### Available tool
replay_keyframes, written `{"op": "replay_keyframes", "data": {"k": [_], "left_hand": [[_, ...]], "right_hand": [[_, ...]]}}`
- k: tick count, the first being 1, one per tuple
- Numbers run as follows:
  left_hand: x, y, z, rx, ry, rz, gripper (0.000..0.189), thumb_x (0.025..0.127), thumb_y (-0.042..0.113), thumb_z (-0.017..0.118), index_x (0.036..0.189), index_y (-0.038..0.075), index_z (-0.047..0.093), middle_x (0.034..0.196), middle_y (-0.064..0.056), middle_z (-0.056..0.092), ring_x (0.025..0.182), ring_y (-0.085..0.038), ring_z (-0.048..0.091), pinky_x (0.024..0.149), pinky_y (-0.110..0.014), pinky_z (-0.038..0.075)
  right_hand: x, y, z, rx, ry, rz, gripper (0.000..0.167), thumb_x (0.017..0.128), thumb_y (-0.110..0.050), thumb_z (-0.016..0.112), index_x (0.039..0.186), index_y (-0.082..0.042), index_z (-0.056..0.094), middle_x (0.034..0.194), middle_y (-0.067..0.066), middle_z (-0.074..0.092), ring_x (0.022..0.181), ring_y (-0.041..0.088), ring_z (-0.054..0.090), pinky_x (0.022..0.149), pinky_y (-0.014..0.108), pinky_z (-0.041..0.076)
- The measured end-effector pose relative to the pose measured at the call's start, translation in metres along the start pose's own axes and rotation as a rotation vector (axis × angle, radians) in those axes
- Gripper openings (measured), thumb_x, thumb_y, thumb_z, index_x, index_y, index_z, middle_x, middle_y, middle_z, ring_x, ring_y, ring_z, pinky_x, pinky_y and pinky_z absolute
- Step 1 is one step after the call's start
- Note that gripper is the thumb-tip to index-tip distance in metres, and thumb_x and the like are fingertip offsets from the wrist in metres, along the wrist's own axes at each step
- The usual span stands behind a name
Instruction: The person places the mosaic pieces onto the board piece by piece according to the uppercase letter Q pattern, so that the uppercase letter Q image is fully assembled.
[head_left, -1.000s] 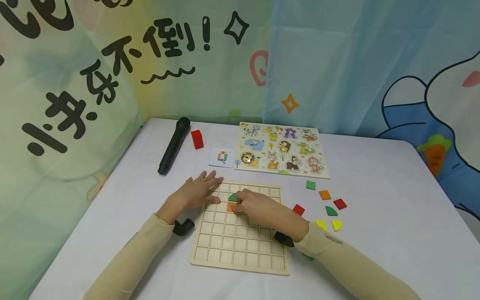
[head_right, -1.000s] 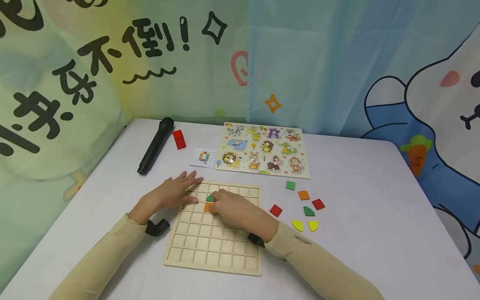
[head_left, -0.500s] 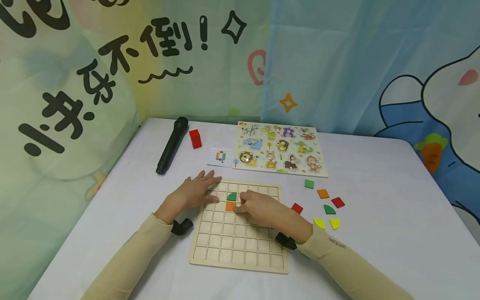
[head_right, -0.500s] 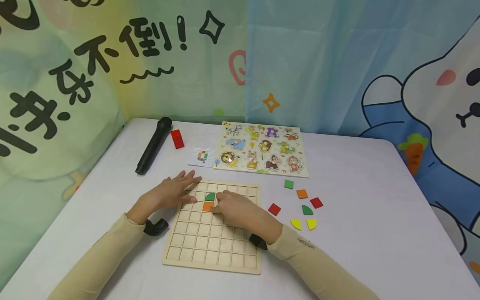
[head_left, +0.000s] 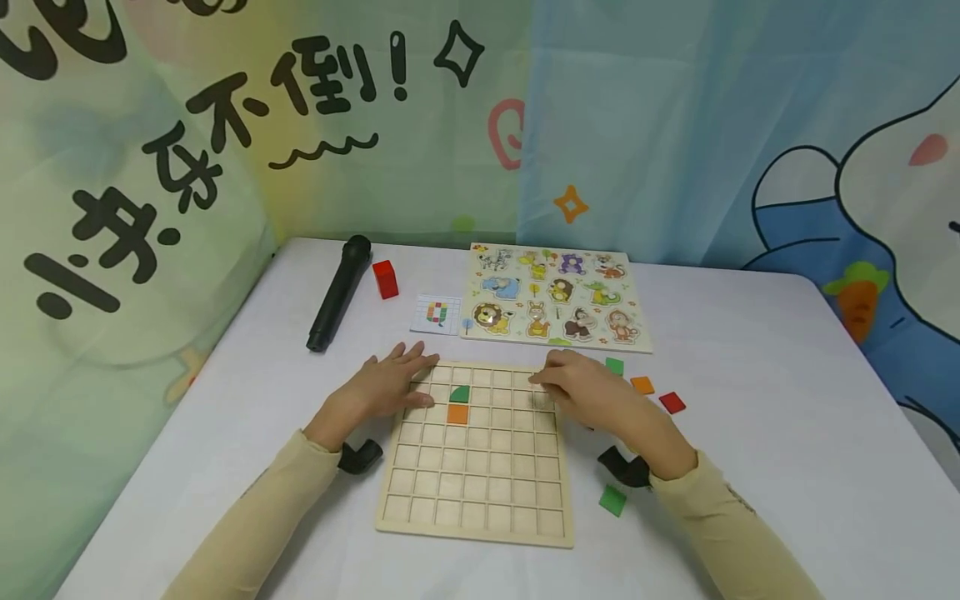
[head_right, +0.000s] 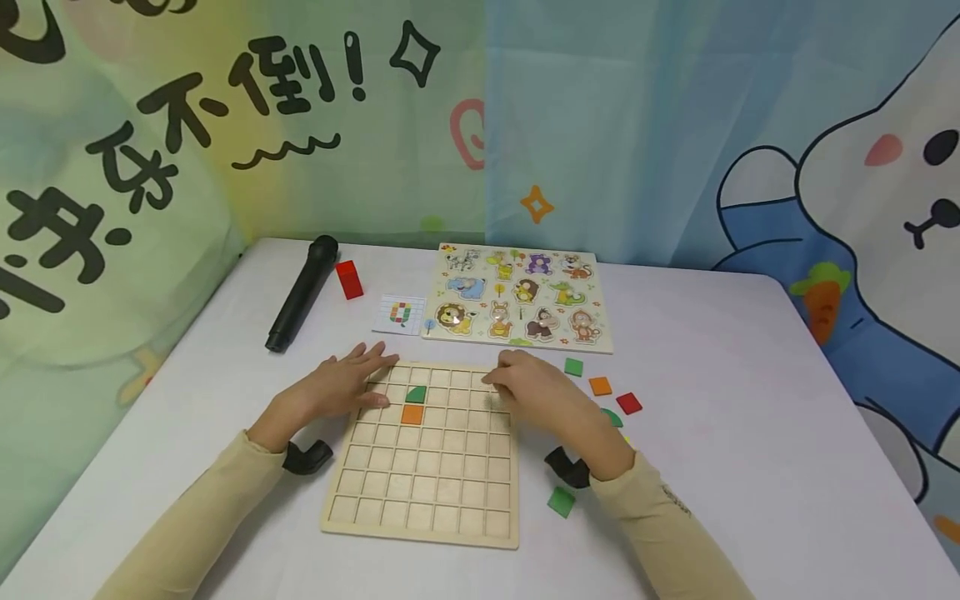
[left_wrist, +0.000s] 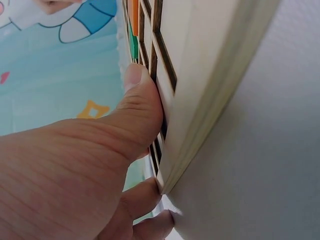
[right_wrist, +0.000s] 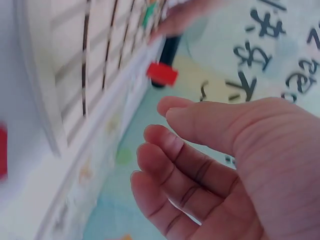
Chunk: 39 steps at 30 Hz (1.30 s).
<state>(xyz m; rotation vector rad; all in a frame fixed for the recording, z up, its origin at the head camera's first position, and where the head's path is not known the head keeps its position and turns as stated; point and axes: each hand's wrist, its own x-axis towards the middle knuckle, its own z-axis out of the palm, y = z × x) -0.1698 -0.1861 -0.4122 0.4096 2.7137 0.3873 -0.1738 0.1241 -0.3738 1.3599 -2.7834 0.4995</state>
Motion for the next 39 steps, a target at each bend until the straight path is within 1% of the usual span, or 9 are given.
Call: {"op": "replay_keyframes", "data": {"k": [7,9,12,15,20,25,32,35,39], "left_hand": [[-0.001,0.0,0.0,-0.007,0.004,0.009,0.075,0.09,0.044,0.065,0.153,0.018,0.033,0.161,-0.013,0.023,0.149,-0.038,0.016,0.113,-0.068,0.018],[-0.001,-0.001,0.0,-0.007,0.004,0.003,0.075,0.09,0.043,0.065,0.153,0.018,0.033,0.161,-0.013,0.023,0.149,-0.039,0.016,0.113,-0.068,0.018],[0.0,0.0,0.0,-0.008,0.005,-0.002,0.075,0.09,0.043,0.065,0.153,0.017,0.033,0.161,-0.014,0.023,0.149,-0.039,0.016,0.113,-0.068,0.018],[0.001,0.002,-0.001,-0.007,0.004,-0.001,0.076,0.09,0.042,0.065,0.153,0.017,0.033,0.161,-0.014,0.022,0.149,-0.039,0.016,0.113,-0.068,0.018],[0.002,0.002,0.0,-0.007,-0.002,0.0,0.076,0.09,0.042,0.065,0.153,0.016,0.032,0.161,-0.015,0.022,0.149,-0.04,0.015,0.112,-0.068,0.018],[0.001,0.0,0.002,0.012,-0.002,0.003,0.076,0.09,0.043,0.065,0.153,0.016,0.033,0.16,-0.016,0.023,0.148,-0.041,0.017,0.111,-0.069,0.02],[0.0,-0.003,0.002,0.017,0.013,0.015,0.075,0.09,0.043,0.065,0.153,0.016,0.034,0.16,-0.016,0.023,0.148,-0.042,0.018,0.11,-0.07,0.021],[-0.001,-0.001,0.002,0.012,0.01,0.014,0.076,0.09,0.044,0.065,0.153,0.016,0.033,0.16,-0.016,0.023,0.148,-0.041,0.017,0.11,-0.069,0.021],[-0.001,0.001,0.001,0.003,0.008,0.011,0.076,0.09,0.044,0.065,0.153,0.016,0.033,0.16,-0.016,0.023,0.148,-0.041,0.017,0.111,-0.069,0.02]], "right_hand": [[-0.019,0.026,-0.027,0.002,0.031,0.122,0.019,0.089,0.003,0.065,0.106,0.003,0.073,0.086,0.006,0.061,0.068,0.01,0.049,0.058,0.024,0.044],[-0.024,0.033,-0.034,0.001,0.028,0.18,0.019,0.089,0.002,0.065,0.107,0.003,0.072,0.088,0.007,0.062,0.067,0.011,0.05,0.059,0.026,0.045],[-0.032,0.045,-0.044,-0.003,0.031,0.287,0.021,0.09,-0.001,0.066,0.11,0.003,0.071,0.093,0.011,0.064,0.072,0.015,0.055,0.065,0.031,0.052],[-0.04,0.055,-0.053,-0.009,0.041,0.365,0.022,0.09,-0.001,0.065,0.111,0.004,0.07,0.095,0.013,0.065,0.077,0.02,0.058,0.069,0.036,0.055],[-0.05,0.07,-0.062,-0.017,0.024,0.42,0.025,0.089,-0.001,0.065,0.113,0.005,0.069,0.091,0.013,0.063,0.08,0.024,0.057,0.07,0.038,0.054],[-0.058,0.083,-0.062,-0.01,-0.081,0.516,0.03,0.089,-0.003,0.067,0.117,0.007,0.065,0.094,0.017,0.062,0.084,0.028,0.057,0.076,0.045,0.055],[-0.057,0.098,-0.051,0.094,-0.331,0.672,0.042,0.089,-0.011,0.069,0.126,0.006,0.058,0.113,0.028,0.059,0.094,0.035,0.056,0.084,0.048,0.055],[-0.057,0.101,-0.046,0.109,-0.391,0.695,0.043,0.089,-0.013,0.069,0.126,0.004,0.058,0.119,0.029,0.058,0.1,0.037,0.055,0.088,0.052,0.052],[-0.058,0.101,-0.04,0.121,-0.408,0.677,0.038,0.087,-0.013,0.071,0.12,0.003,0.061,0.116,0.027,0.059,0.098,0.035,0.054,0.088,0.051,0.052]]}}
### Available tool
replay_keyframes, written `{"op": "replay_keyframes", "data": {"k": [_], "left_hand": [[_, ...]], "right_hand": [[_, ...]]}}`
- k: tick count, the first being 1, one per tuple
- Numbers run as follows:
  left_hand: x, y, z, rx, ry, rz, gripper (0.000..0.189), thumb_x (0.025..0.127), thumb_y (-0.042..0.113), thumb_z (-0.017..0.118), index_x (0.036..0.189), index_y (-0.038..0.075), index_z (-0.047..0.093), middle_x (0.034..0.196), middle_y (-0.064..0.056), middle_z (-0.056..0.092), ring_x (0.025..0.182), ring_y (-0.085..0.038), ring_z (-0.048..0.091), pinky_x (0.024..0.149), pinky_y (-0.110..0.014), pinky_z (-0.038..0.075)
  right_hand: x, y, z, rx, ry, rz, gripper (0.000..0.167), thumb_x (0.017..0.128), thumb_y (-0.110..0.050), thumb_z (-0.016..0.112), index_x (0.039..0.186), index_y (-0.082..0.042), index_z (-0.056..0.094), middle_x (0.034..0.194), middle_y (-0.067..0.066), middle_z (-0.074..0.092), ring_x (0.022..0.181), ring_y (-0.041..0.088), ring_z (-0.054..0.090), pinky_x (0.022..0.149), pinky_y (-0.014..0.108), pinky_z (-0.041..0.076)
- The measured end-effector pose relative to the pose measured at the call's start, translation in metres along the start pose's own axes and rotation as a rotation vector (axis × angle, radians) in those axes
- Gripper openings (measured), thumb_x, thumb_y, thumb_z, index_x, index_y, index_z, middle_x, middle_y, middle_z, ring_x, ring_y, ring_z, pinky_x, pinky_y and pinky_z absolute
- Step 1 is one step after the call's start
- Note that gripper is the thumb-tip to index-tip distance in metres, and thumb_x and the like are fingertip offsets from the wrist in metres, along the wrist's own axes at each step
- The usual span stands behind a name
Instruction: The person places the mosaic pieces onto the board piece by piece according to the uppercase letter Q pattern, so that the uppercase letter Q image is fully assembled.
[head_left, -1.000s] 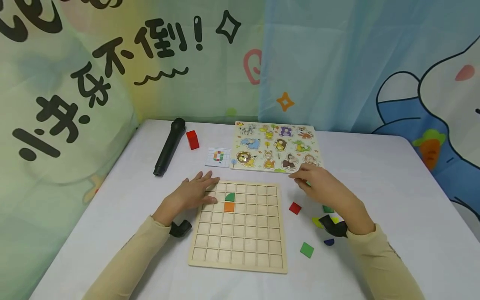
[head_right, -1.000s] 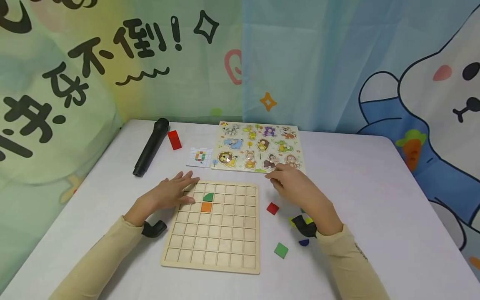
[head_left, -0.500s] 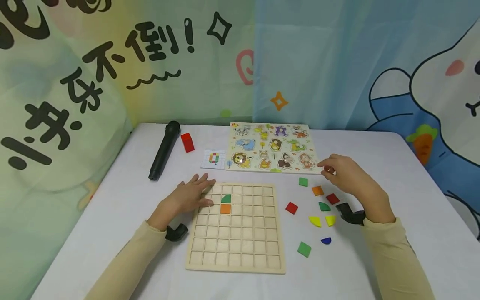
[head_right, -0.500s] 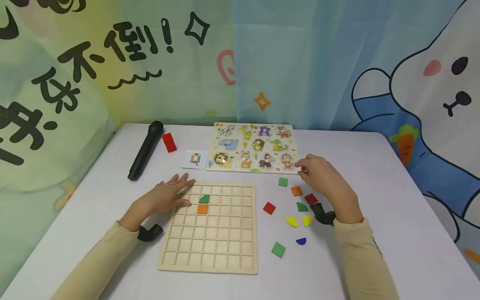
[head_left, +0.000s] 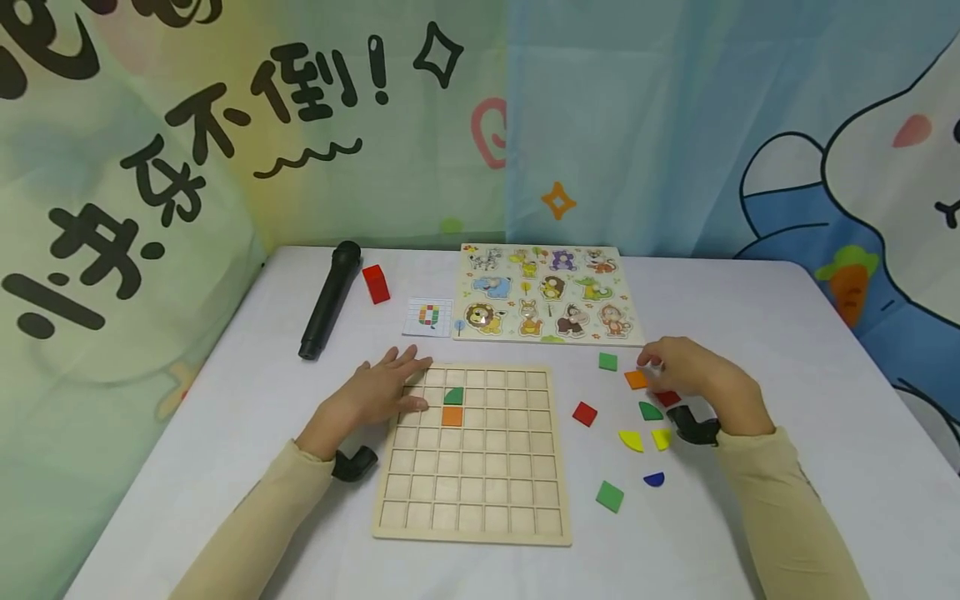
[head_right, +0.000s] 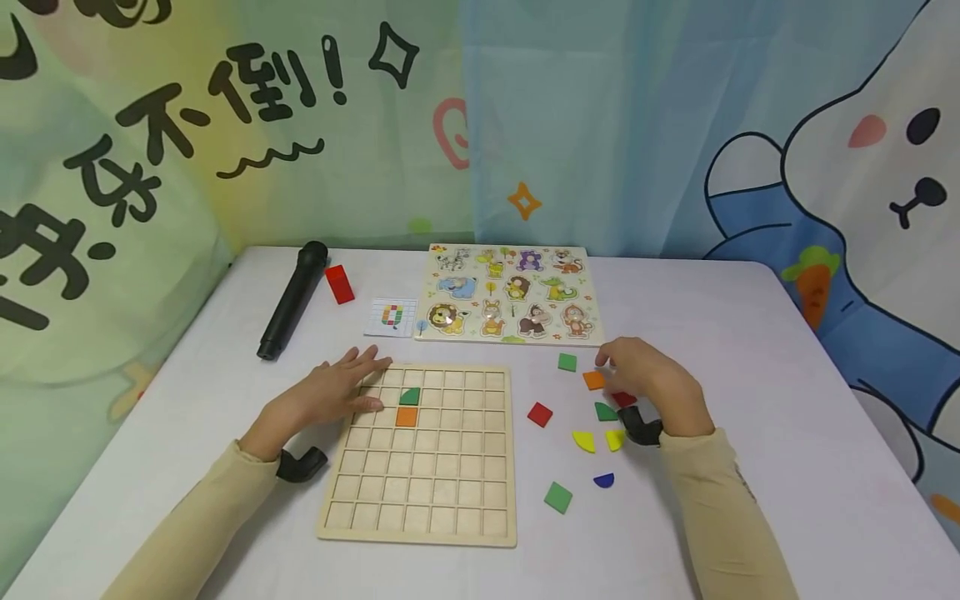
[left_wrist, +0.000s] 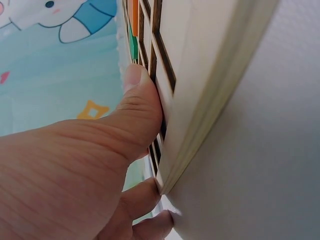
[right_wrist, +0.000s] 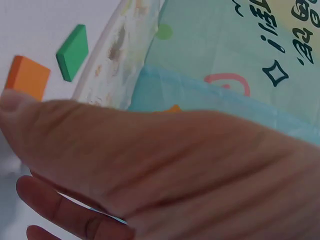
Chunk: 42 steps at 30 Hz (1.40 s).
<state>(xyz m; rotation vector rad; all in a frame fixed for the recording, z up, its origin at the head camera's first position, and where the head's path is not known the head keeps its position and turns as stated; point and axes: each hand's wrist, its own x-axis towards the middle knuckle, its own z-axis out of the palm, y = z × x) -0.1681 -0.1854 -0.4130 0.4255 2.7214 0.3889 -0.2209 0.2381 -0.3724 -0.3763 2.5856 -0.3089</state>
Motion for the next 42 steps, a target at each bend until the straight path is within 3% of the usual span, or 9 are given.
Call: {"op": "replay_keyframes", "data": {"k": [13,29,42], "left_hand": [[-0.001,0.002,0.0,0.0,0.003,-0.005,0.076,0.09,0.043,0.065,0.153,0.016,0.034,0.16,-0.016,0.023,0.148,-0.04,0.017,0.111,-0.069,0.02],[-0.002,0.0,0.001,-0.001,0.002,-0.007,0.076,0.09,0.044,0.064,0.153,0.016,0.033,0.161,-0.015,0.023,0.148,-0.041,0.016,0.112,-0.069,0.019],[-0.001,0.0,0.0,0.0,0.005,-0.002,0.077,0.09,0.044,0.064,0.154,0.017,0.032,0.161,-0.015,0.022,0.148,-0.04,0.016,0.112,-0.069,0.019]], "right_hand": [[0.009,-0.007,0.013,0.007,0.025,-0.067,0.031,0.083,-0.006,0.074,0.112,0.001,0.064,0.104,0.017,0.063,0.093,0.03,0.054,0.087,0.048,0.053],[0.011,-0.008,0.012,-0.002,0.049,-0.04,0.038,0.087,-0.022,0.07,0.115,0.002,0.061,0.1,0.015,0.064,0.085,0.024,0.056,0.077,0.04,0.055],[0.01,-0.011,0.007,-0.02,0.182,-0.115,0.038,0.089,-0.019,0.067,0.115,0.009,0.061,0.095,0.013,0.064,0.082,0.023,0.054,0.079,0.042,0.054]]}}
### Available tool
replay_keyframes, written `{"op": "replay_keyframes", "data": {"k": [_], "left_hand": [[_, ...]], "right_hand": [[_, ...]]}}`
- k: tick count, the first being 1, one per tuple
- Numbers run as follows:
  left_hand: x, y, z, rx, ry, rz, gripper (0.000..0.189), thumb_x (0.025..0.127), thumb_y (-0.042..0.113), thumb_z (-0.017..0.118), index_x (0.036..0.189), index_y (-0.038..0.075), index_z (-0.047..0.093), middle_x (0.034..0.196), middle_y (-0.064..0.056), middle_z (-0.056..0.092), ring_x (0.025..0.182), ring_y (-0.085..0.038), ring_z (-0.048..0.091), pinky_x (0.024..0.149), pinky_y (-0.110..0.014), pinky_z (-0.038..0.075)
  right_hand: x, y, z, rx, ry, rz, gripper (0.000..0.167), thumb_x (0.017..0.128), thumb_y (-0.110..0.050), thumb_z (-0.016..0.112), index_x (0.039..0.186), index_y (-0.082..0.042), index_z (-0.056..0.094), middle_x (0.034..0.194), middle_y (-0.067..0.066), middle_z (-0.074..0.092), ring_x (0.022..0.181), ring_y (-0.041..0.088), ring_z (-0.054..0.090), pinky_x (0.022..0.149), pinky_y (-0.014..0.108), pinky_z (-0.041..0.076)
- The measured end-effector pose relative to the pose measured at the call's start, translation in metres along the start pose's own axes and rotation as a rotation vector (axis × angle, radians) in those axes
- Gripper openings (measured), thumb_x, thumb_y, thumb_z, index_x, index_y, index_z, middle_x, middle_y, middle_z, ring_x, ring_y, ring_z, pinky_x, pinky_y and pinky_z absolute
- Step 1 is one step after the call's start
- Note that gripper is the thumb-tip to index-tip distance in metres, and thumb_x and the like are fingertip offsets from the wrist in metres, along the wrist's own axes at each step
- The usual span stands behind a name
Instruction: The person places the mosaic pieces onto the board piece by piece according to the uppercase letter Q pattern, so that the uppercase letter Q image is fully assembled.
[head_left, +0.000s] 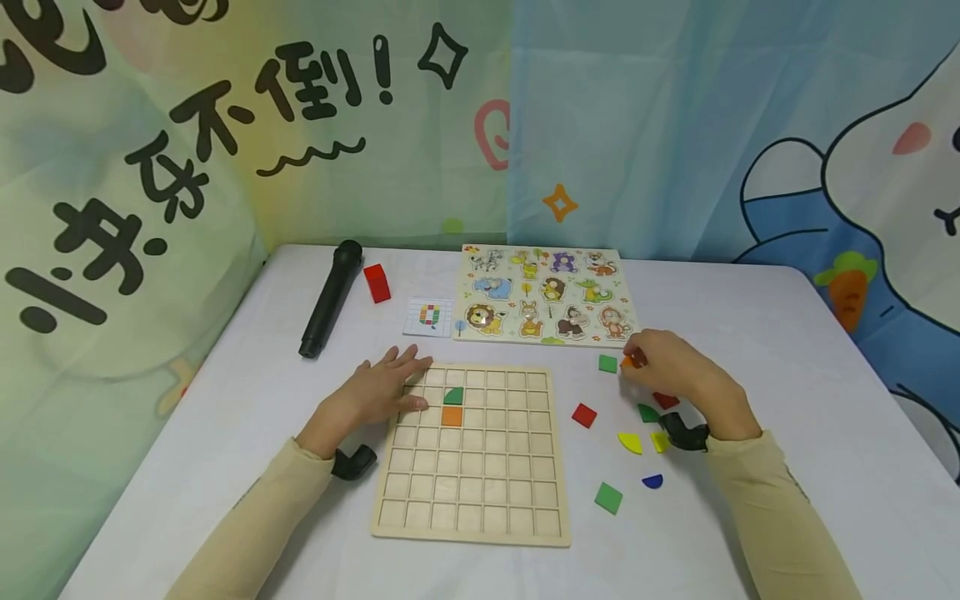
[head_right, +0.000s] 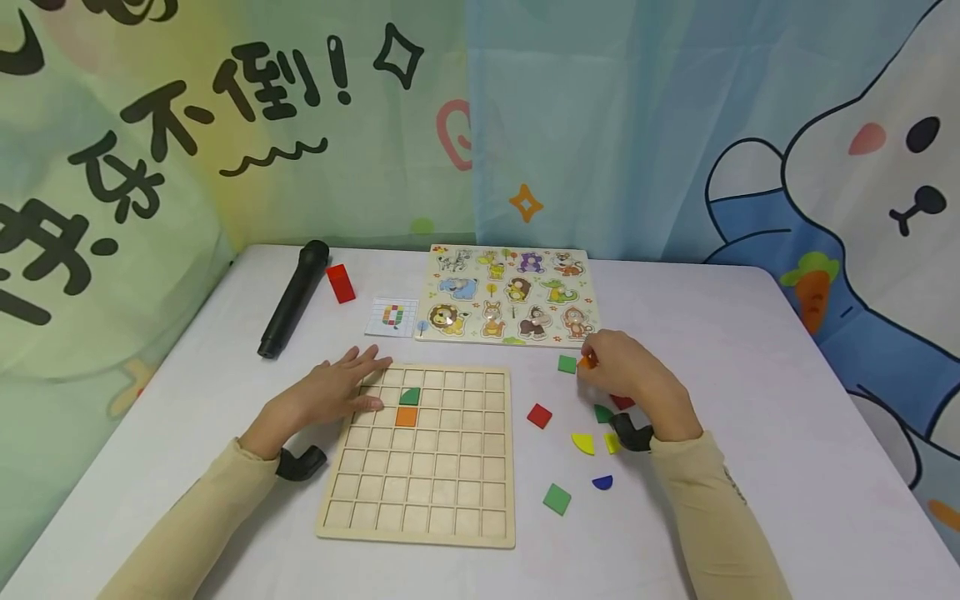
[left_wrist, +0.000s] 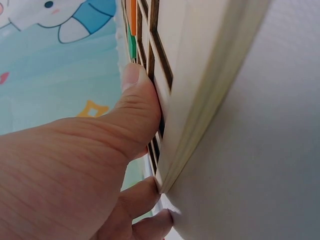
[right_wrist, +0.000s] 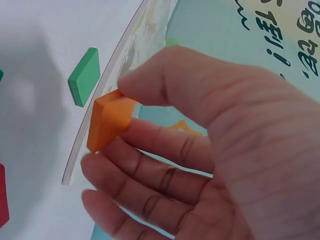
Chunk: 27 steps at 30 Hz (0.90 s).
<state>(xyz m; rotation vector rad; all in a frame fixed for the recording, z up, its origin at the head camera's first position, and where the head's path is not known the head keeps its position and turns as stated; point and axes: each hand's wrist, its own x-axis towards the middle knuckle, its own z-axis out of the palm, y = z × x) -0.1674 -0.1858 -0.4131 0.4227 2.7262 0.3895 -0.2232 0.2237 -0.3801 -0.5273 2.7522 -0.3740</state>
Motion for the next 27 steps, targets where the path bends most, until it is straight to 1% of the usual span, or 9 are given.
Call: {"op": "replay_keyframes", "data": {"k": [9,13,18,23,27], "left_hand": [[0.0,-0.001,0.001,0.001,-0.003,0.001,0.076,0.09,0.044,0.065,0.154,0.017,0.032,0.161,-0.015,0.022,0.149,-0.04,0.016,0.112,-0.068,0.019],[0.0,0.0,-0.001,0.003,-0.001,0.002,0.076,0.09,0.043,0.065,0.153,0.017,0.033,0.161,-0.015,0.023,0.149,-0.04,0.016,0.112,-0.068,0.019],[-0.001,0.001,-0.002,0.002,-0.005,0.001,0.076,0.09,0.043,0.065,0.154,0.016,0.032,0.161,-0.015,0.022,0.149,-0.04,0.016,0.112,-0.068,0.019],[-0.002,0.0,-0.002,-0.003,-0.004,-0.001,0.076,0.09,0.043,0.065,0.154,0.016,0.032,0.161,-0.015,0.022,0.149,-0.04,0.016,0.112,-0.068,0.019],[-0.002,0.001,-0.001,-0.012,0.001,0.002,0.076,0.09,0.043,0.065,0.153,0.016,0.033,0.161,-0.015,0.022,0.148,-0.04,0.016,0.112,-0.069,0.018]], "right_hand": [[-0.001,-0.009,-0.001,0.015,0.044,-0.011,0.036,0.089,-0.018,0.066,0.113,0.008,0.062,0.093,0.013,0.064,0.082,0.024,0.055,0.078,0.042,0.053],[-0.001,-0.014,0.001,0.007,0.062,-0.046,0.033,0.088,-0.016,0.066,0.111,0.008,0.062,0.09,0.011,0.063,0.08,0.023,0.054,0.075,0.039,0.053],[0.0,-0.019,0.004,-0.006,0.113,-0.104,0.029,0.088,-0.013,0.066,0.108,0.007,0.062,0.086,0.008,0.062,0.076,0.02,0.053,0.071,0.036,0.052],[0.001,-0.025,0.005,-0.017,0.156,-0.138,0.023,0.088,-0.013,0.066,0.104,0.004,0.064,0.084,0.007,0.063,0.075,0.02,0.053,0.072,0.037,0.052],[0.001,-0.029,0.007,-0.005,0.165,-0.157,0.018,0.089,-0.012,0.066,0.101,0.001,0.066,0.087,0.008,0.065,0.078,0.021,0.056,0.074,0.039,0.054]]}}
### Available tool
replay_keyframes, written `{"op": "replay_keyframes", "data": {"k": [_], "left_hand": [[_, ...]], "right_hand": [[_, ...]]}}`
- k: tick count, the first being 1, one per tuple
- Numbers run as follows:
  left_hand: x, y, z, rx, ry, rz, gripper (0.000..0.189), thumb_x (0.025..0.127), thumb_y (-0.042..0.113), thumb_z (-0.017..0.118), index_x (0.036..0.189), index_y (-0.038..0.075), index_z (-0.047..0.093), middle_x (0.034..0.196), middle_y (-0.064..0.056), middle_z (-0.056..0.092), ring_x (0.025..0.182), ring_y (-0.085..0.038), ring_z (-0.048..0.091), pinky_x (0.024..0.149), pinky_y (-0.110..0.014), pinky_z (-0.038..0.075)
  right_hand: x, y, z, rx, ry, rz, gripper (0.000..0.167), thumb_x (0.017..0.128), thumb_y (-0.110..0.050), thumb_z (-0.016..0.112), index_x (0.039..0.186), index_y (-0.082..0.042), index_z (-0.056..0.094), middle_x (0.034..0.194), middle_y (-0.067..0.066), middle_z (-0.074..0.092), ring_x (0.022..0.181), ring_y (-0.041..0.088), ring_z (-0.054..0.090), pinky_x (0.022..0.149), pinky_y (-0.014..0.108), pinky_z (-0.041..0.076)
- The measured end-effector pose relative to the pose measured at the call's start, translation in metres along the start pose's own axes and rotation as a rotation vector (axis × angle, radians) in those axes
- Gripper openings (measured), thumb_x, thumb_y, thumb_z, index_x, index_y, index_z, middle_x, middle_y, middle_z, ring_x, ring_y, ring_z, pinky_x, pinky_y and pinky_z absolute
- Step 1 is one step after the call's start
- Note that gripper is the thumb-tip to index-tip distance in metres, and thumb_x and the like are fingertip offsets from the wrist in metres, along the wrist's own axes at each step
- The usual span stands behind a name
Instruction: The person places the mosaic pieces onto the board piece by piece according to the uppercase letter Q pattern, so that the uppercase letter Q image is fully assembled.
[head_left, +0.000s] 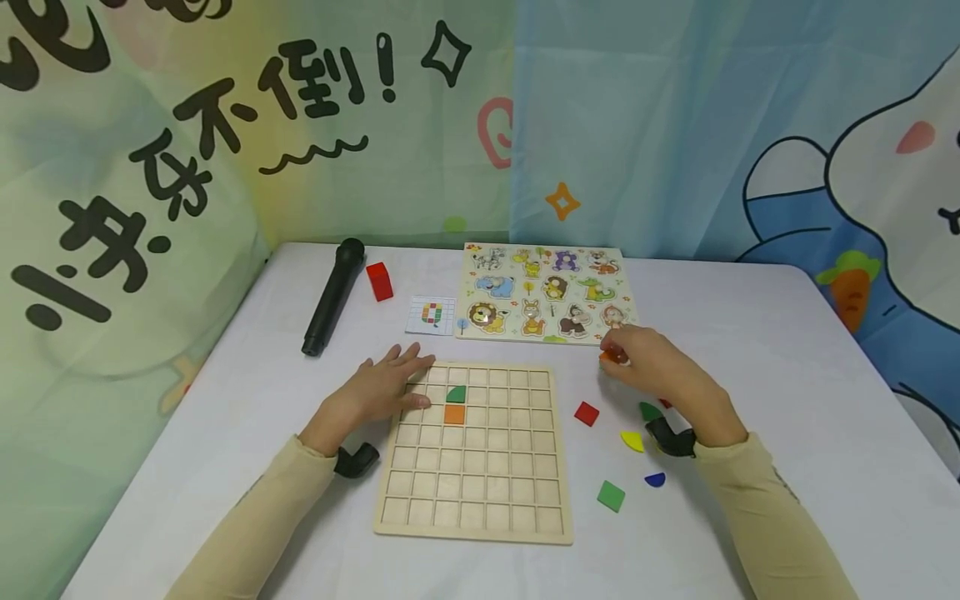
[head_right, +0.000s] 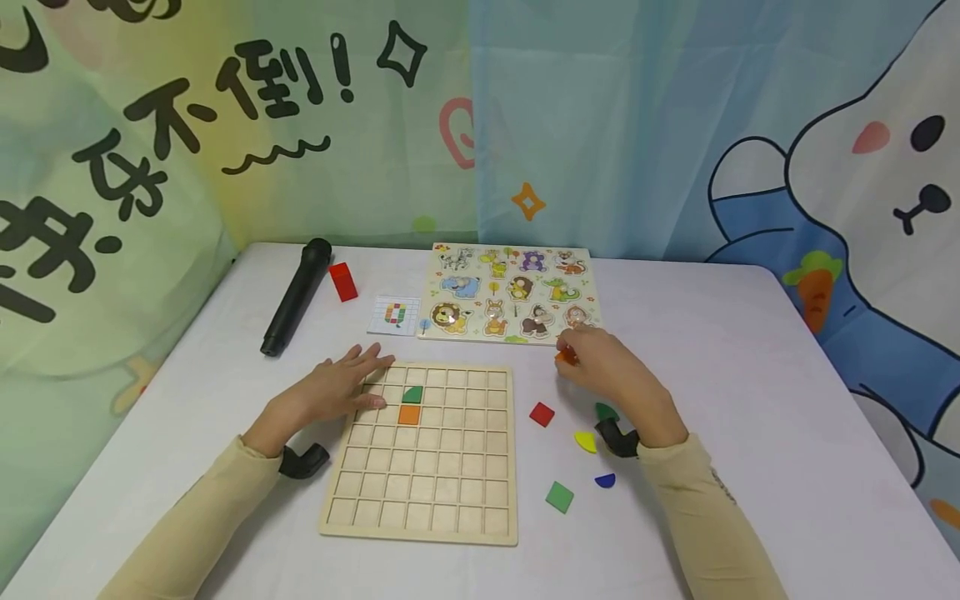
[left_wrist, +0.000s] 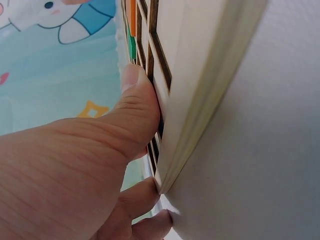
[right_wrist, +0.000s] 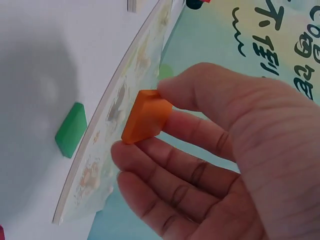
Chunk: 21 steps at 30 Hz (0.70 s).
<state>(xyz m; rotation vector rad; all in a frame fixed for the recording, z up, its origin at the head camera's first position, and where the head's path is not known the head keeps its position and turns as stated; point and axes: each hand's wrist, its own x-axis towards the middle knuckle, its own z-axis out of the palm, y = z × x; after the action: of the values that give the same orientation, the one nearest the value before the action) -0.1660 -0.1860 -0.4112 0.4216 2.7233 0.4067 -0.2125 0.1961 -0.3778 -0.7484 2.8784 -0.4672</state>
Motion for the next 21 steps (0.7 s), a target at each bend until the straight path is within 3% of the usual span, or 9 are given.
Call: {"op": "replay_keyframes", "data": {"k": [10,21], "left_hand": [[0.0,-0.002,0.0,-0.004,0.007,0.001,0.075,0.09,0.043,0.064,0.153,0.017,0.033,0.161,-0.014,0.022,0.149,-0.039,0.016,0.113,-0.068,0.018],[0.002,-0.005,0.003,0.004,0.006,0.002,0.075,0.09,0.045,0.063,0.153,0.019,0.033,0.161,-0.013,0.022,0.149,-0.038,0.016,0.113,-0.067,0.018]], "right_hand": [[0.005,-0.017,0.008,0.057,-0.025,-0.084,0.013,0.089,-0.012,0.067,0.096,-0.001,0.066,0.085,0.004,0.065,0.079,0.02,0.059,0.073,0.036,0.053],[0.004,-0.057,0.019,0.141,-0.1,-0.218,0.014,0.089,-0.014,0.07,0.099,-0.006,0.065,0.09,0.0,0.066,0.08,0.016,0.061,0.074,0.033,0.054]]}}
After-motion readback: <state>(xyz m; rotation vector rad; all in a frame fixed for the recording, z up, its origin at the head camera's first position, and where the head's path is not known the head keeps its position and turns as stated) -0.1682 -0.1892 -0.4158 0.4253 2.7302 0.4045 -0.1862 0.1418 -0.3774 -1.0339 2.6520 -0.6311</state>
